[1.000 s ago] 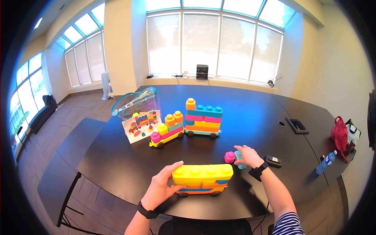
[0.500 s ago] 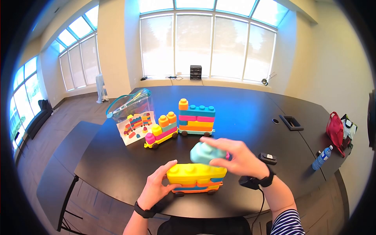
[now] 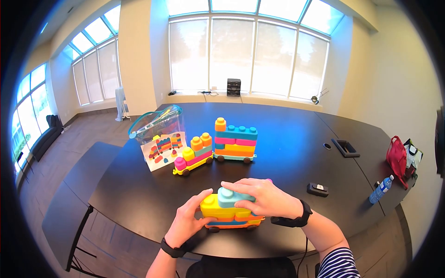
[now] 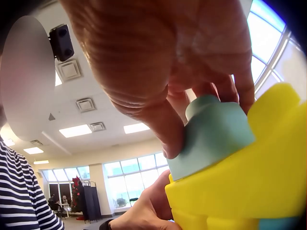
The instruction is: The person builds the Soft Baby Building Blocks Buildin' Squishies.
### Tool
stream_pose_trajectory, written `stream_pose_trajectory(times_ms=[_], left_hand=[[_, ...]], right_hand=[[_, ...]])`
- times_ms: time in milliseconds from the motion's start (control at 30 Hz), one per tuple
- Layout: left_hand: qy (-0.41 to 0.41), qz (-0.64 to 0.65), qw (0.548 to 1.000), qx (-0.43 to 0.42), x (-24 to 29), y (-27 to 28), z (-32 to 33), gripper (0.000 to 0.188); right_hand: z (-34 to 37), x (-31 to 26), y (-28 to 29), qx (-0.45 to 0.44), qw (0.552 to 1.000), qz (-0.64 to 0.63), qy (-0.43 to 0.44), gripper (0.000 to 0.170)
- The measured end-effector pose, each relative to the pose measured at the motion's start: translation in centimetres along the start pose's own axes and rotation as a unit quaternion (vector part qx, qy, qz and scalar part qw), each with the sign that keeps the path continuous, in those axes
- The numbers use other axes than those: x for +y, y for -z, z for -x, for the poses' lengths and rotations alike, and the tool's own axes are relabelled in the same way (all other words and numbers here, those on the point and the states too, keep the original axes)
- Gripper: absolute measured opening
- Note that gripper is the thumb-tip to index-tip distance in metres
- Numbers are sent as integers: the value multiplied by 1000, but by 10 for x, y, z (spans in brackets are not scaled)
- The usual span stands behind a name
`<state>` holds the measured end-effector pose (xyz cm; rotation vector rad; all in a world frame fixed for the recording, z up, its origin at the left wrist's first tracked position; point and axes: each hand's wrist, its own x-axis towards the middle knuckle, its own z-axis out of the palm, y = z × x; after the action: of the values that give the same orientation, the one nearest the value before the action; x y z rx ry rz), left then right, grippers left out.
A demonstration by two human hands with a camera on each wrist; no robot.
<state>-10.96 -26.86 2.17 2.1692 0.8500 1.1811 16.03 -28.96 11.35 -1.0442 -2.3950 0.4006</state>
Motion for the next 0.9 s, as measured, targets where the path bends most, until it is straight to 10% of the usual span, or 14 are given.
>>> stream_pose_trajectory(times_ms=[433, 567, 667, 900], left_hand=[[5, 16, 1000, -8, 1, 3, -1, 84], [9, 16, 1000, -4, -3, 4, 0, 85], [9, 24, 1000, -8, -3, 5, -2, 84], [13, 25, 1000, -4, -2, 6, 0, 85]], right_hand=[[7, 20, 11, 25, 994, -109, 16, 59], [21, 74, 31, 220, 932, -258, -130, 49], [44, 156, 7, 103, 985, 79, -112, 57], [66, 210, -45, 40, 970, 40, -236, 56]])
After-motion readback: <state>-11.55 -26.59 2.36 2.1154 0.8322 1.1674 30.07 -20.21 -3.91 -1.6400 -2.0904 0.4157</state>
